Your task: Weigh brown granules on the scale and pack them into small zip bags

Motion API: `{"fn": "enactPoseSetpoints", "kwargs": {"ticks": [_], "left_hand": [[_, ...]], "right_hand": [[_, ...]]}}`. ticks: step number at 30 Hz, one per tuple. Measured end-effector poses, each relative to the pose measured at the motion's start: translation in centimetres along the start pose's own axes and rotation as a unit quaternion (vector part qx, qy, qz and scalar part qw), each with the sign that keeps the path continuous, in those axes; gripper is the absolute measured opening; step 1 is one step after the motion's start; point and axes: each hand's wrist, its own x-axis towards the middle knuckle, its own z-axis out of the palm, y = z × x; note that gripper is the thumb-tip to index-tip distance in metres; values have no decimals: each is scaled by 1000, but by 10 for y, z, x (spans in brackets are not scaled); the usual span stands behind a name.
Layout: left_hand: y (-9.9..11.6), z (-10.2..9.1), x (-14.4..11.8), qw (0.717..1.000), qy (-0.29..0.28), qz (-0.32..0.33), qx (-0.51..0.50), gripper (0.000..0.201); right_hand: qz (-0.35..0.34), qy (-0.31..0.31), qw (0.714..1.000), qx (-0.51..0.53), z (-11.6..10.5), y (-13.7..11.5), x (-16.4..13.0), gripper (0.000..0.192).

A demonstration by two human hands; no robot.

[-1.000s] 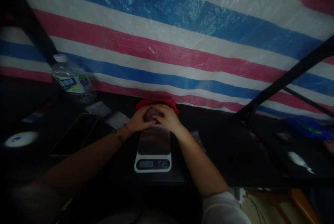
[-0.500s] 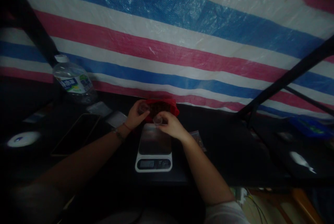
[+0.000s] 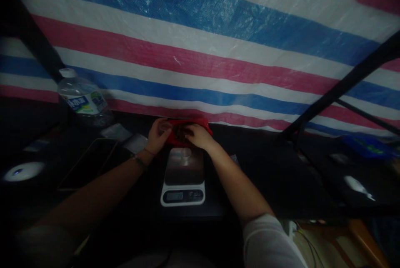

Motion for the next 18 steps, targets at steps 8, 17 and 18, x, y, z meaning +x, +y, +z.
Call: {"fn": "enactPoseSetpoints", "kwargs": {"ticks": [8, 17, 18], "left_hand": [[5, 0, 0, 1000, 21, -5, -11, 50], [12, -1, 0, 999, 31, 7, -9, 56], [14, -2, 0, 999, 31, 16, -18, 60]], "right_hand": [[-25, -165, 978, -127, 24, 0, 47, 47], [-29, -161, 981, -102, 12, 2, 46, 28], [-29, -155, 982, -105, 12, 2, 46, 27]]}}
